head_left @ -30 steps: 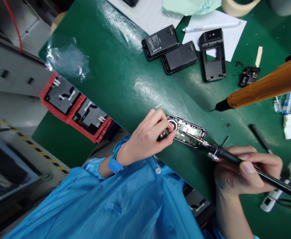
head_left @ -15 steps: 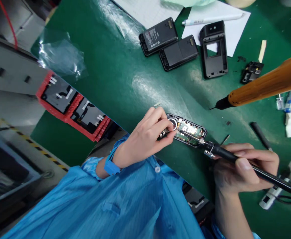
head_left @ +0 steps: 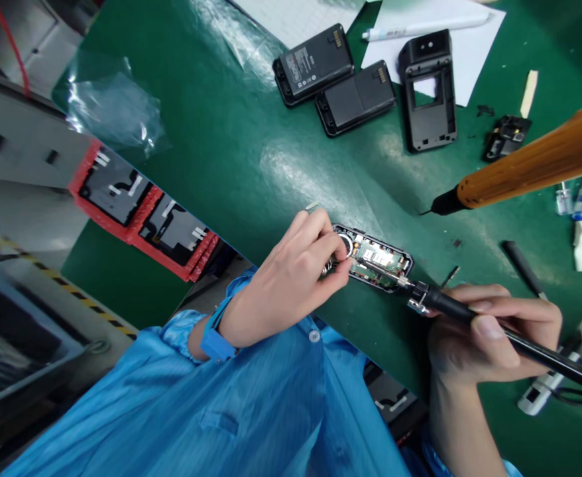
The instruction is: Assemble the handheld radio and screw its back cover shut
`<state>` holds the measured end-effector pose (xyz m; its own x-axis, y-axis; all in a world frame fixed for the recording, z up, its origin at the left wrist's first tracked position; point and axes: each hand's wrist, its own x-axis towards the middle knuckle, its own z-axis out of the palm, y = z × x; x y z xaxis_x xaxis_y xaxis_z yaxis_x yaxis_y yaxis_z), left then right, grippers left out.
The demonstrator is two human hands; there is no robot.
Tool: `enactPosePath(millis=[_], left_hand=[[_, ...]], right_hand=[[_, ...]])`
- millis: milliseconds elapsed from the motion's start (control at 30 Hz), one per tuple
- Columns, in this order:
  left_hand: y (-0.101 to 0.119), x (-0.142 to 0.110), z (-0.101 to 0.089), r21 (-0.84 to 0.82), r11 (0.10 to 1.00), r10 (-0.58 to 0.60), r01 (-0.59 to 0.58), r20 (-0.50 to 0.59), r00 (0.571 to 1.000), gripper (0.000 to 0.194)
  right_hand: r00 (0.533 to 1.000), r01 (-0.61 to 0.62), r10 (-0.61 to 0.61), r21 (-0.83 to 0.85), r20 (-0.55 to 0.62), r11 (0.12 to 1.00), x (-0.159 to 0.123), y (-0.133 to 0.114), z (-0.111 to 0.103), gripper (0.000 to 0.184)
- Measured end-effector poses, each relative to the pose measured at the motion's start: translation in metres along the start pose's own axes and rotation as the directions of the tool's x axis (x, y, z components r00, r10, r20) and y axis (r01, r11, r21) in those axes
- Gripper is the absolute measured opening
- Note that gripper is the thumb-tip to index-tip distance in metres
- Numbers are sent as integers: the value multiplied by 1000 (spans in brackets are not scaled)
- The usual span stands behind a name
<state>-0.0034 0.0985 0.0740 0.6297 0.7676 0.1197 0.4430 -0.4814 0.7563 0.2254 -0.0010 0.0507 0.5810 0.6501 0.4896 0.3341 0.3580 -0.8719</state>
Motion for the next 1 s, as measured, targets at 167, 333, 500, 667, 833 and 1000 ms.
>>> enactPosePath(millis=[167, 333, 500, 667, 833, 1000], left_hand=[[0, 0, -1, 7, 1000, -7, 7, 22, 1000, 16], [0, 1, -1, 14, 1000, 8, -8, 15, 1000, 15], [1, 0, -2, 19, 1000, -14, 14, 31, 999, 13], [2, 0, -2, 26, 1000, -14, 13, 32, 999, 14], [1, 0, 0, 33, 999, -6, 6, 19, 1000, 14], [2, 0, -1, 44, 999, -8, 7, 12, 1000, 14]], right_hand=[[999, -24, 24, 11, 23, 1000, 0, -1, 1, 13], [1000, -18, 18, 26, 17, 1000, -1, -1, -1, 9], [999, 26, -27, 36, 20, 999, -2, 6, -5, 7], [999, 31, -31, 28, 11, 999, -3, 9, -6, 9], [1000, 0, 0, 24, 14, 1000, -2, 6, -4, 13], [1000, -10, 10, 28, 17, 1000, 0, 5, -1, 14]])
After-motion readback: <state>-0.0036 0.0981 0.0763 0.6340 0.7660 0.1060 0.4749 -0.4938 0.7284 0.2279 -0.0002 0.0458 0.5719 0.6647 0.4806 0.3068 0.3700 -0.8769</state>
